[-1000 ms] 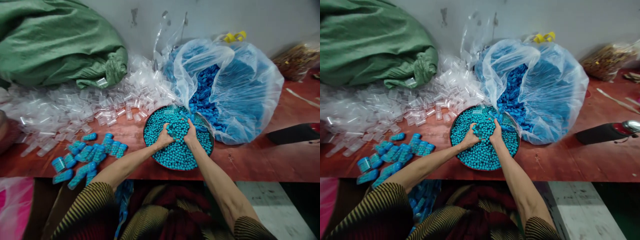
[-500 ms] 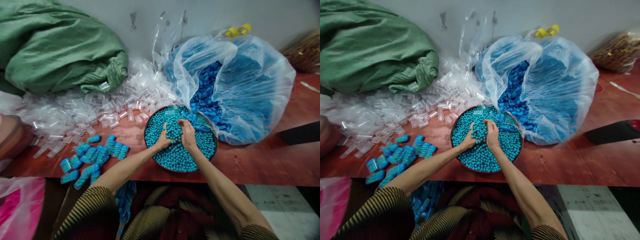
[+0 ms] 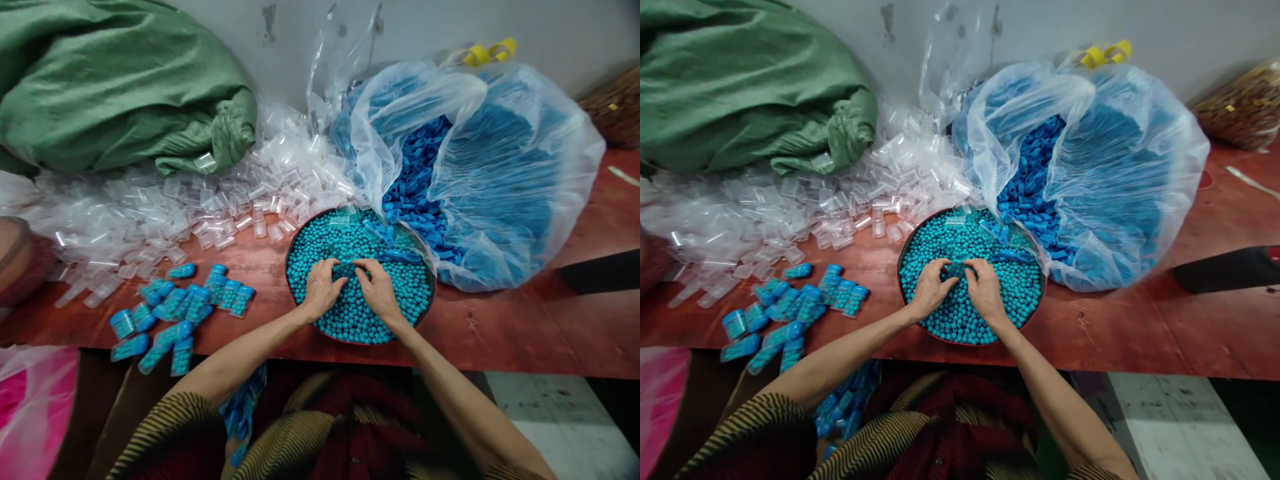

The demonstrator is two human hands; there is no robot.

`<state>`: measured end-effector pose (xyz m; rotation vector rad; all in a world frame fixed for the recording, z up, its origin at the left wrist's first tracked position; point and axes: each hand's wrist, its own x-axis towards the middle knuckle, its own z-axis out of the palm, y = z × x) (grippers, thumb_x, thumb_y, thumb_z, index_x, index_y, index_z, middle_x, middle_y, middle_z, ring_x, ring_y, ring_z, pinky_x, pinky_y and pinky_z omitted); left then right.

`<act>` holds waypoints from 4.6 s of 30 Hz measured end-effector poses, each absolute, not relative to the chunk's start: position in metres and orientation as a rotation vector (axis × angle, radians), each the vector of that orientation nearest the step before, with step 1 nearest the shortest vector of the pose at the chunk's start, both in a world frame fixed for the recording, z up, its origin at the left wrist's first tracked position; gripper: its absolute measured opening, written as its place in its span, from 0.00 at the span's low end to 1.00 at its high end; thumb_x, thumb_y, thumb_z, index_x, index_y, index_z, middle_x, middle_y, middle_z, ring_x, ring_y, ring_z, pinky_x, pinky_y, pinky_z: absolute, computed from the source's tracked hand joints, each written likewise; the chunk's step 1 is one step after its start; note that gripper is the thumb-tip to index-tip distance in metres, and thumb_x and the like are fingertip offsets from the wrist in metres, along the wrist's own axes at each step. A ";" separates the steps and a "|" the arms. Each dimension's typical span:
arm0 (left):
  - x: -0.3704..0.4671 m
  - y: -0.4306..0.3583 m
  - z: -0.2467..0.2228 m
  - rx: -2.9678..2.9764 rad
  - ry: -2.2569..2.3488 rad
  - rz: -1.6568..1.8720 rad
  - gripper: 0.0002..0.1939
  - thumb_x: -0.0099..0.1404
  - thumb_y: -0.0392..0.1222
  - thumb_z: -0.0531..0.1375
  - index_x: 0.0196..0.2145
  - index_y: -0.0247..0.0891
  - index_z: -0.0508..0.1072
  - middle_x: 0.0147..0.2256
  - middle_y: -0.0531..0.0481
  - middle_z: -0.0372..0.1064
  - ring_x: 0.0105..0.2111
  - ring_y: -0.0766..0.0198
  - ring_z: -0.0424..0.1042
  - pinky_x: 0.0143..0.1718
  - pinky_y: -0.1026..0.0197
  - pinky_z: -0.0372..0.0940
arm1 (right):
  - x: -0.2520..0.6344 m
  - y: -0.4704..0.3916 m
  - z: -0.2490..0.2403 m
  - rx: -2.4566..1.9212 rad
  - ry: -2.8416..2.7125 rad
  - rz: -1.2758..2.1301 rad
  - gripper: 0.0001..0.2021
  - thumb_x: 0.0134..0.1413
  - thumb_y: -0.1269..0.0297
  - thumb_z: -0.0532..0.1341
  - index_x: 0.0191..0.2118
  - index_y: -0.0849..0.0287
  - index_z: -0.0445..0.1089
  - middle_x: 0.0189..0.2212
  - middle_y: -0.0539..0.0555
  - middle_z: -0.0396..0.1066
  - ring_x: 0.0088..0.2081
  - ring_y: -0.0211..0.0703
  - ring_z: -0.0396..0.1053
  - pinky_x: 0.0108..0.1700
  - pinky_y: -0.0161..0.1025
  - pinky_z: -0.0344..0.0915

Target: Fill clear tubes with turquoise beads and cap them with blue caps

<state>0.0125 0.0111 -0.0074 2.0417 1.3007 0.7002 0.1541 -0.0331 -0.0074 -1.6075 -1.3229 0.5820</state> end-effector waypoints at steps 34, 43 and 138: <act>-0.001 0.006 0.004 1.330 1.055 0.716 0.10 0.55 0.40 0.58 0.36 0.38 0.66 0.27 0.56 0.66 0.25 0.70 0.65 0.26 0.67 0.59 | 0.220 -0.045 0.012 -2.381 -1.662 0.411 0.17 0.57 0.54 0.54 0.46 0.58 0.68 0.36 0.60 0.75 0.38 0.54 0.73 0.39 0.46 0.66; -0.004 0.010 0.005 1.153 1.047 0.545 0.14 0.56 0.46 0.58 0.38 0.36 0.65 0.23 0.56 0.68 0.15 0.74 0.62 0.14 0.71 0.49 | 0.215 -0.036 0.007 -2.339 -1.737 0.519 0.15 0.55 0.67 0.56 0.48 0.63 0.64 0.35 0.63 0.74 0.38 0.53 0.72 0.37 0.43 0.63; 0.002 -0.023 0.036 1.144 0.777 0.627 0.32 0.58 0.41 0.59 0.60 0.42 0.57 0.25 0.57 0.60 0.17 0.75 0.60 0.18 0.70 0.57 | 0.167 -0.062 0.030 -1.478 -1.325 0.825 0.09 0.50 0.62 0.61 0.35 0.56 0.77 0.28 0.51 0.77 0.29 0.43 0.74 0.36 0.41 0.71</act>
